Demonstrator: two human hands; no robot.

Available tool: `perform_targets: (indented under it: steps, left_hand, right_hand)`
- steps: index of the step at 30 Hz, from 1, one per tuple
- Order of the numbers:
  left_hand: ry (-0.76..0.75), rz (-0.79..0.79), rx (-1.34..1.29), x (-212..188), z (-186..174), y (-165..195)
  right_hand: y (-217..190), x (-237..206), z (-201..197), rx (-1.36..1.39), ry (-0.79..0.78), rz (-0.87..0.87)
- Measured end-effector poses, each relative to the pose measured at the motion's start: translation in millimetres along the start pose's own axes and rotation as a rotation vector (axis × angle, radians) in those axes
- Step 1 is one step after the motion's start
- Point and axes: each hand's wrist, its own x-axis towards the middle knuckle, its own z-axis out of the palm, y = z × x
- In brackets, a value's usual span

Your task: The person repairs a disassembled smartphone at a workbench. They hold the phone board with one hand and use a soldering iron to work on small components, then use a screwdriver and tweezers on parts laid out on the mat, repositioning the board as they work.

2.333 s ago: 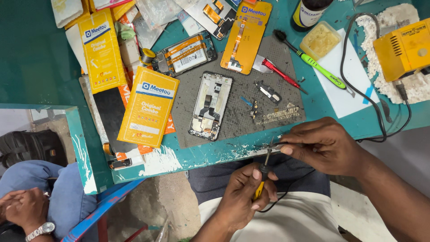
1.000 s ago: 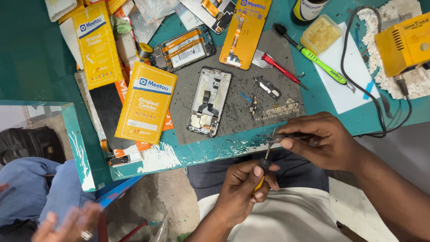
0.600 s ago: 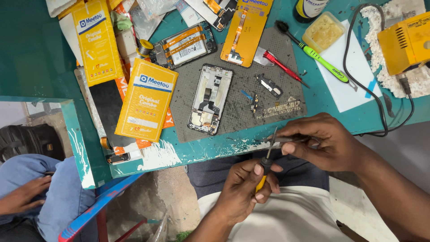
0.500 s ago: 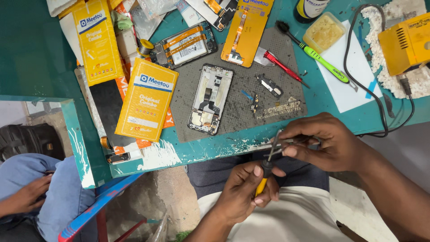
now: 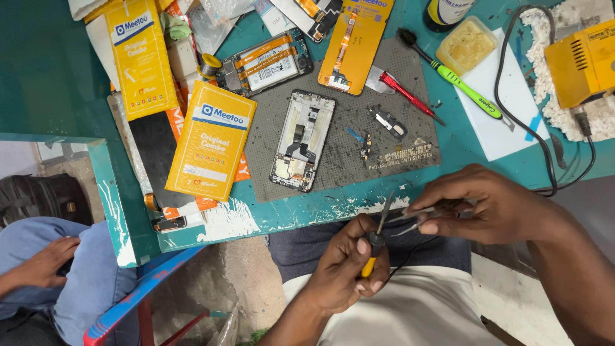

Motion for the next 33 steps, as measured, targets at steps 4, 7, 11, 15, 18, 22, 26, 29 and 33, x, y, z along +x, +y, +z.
perform_targets:
  steps: [4, 7, 11, 15, 18, 22, 26, 29, 33]
  left_hand:
    - [0.023, 0.024, 0.024, 0.7, -2.2, -2.4]
    - [0.046, 0.011, 0.017, 1.3, -2.9, -4.2]
    - [0.037, 0.026, 0.016, 0.7, -3.4, -3.9]
    - [0.037, 0.047, 0.012, -0.9, -4.4, -4.1]
    - [0.017, 0.029, 0.006, -0.4, -6.5, -5.4]
    - [-0.03, 0.039, 0.014, -0.1, -7.1, -7.5]
    - [-0.001, 0.0, 0.038, 2.0, -4.7, -9.7]
    - [0.005, -0.003, 0.055, 3.0, -4.0, -9.4]
    - [-0.006, 0.0, 0.1, 5.0, -4.6, -9.7]
  right_hand:
    - [3.4, -2.4, 2.4, -0.05, 0.122, -0.132]
    - [4.2, -2.5, 10.4, -0.001, 0.161, -0.151]
    - [3.3, -0.4, 10.2, 0.009, 0.084, -0.175]
    - [1.6, -2.1, -0.1, 0.02, 0.031, -0.102]
    - [1.4, -1.3, 0.7, -0.043, 0.137, -0.078]
    - [-1.6, 1.4, 6.4, -0.037, 0.185, -0.112]
    - [-9.4, 3.3, 8.0, -0.019, 0.142, -0.171]
    - [-15.5, 5.4, 9.5, -0.042, 0.13, -0.195]
    - [-21.4, 6.0, 13.7, -0.063, 0.129, -0.122]
